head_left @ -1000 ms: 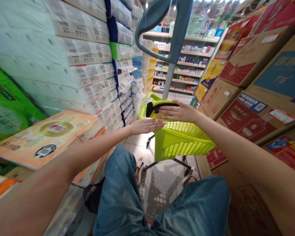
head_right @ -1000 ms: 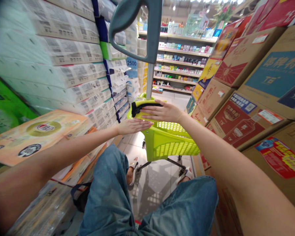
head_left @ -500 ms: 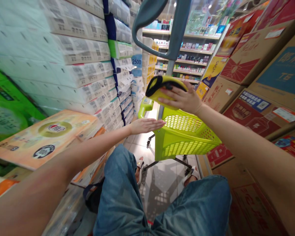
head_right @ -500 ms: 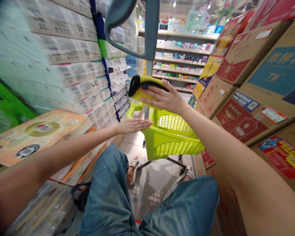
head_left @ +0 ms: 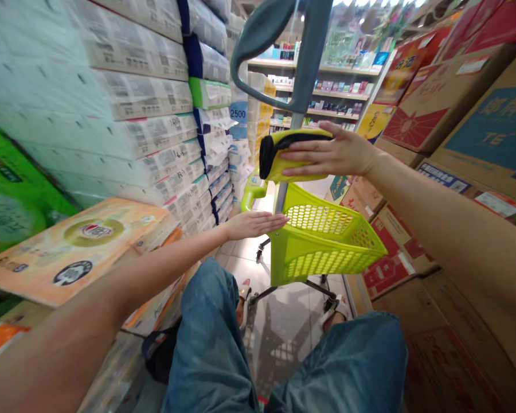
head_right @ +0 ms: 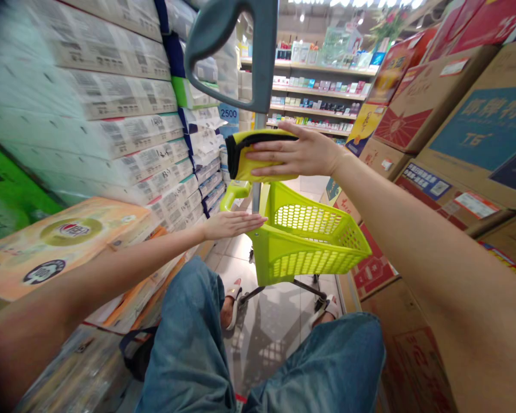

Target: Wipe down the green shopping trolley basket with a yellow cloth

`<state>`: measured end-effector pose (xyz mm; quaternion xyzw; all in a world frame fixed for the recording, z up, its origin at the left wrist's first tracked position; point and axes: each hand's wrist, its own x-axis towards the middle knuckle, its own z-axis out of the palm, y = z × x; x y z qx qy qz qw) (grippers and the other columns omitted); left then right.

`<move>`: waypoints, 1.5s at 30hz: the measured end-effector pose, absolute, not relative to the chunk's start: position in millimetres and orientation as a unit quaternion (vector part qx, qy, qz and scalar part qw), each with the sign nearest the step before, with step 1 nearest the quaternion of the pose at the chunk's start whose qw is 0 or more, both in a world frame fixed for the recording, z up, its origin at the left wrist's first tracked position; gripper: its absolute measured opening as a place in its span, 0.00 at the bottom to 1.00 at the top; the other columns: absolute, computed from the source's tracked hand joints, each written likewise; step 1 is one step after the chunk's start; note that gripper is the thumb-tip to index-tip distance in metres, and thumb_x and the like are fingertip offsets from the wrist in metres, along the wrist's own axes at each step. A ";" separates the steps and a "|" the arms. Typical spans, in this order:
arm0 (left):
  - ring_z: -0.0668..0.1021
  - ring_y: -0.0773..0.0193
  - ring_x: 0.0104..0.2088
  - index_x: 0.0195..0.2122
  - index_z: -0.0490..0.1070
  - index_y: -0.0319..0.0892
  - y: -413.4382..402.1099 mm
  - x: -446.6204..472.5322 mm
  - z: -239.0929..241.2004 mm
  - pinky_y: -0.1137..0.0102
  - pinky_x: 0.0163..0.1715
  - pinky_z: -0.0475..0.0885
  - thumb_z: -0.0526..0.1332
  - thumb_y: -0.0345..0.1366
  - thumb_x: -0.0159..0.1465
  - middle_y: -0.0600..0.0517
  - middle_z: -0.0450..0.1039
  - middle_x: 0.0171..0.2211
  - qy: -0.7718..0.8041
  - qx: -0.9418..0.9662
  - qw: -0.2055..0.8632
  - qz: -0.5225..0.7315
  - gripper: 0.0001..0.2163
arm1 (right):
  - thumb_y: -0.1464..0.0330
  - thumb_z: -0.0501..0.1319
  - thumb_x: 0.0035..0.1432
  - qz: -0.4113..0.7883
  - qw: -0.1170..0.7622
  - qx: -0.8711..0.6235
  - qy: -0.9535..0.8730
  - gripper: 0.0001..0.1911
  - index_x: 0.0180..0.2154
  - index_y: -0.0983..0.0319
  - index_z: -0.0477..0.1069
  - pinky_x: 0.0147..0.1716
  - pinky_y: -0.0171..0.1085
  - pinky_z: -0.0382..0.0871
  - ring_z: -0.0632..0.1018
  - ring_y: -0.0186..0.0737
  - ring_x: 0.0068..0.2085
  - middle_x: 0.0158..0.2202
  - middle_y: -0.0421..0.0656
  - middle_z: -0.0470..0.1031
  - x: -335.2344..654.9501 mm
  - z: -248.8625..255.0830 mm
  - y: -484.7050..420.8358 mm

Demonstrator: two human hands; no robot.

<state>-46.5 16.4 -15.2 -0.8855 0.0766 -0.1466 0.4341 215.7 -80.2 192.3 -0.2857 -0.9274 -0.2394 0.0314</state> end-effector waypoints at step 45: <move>0.50 0.78 0.69 0.70 0.47 0.45 12.8 -45.4 -12.4 0.78 0.67 0.54 0.43 0.21 0.69 0.61 0.43 0.71 0.075 -0.904 0.393 -0.149 0.29 | 0.60 0.53 0.69 -0.314 0.232 -0.338 -0.856 0.19 0.59 0.40 0.64 0.70 0.49 0.41 0.69 0.36 0.64 0.61 0.25 0.69 213.6 174.8 -75.9</move>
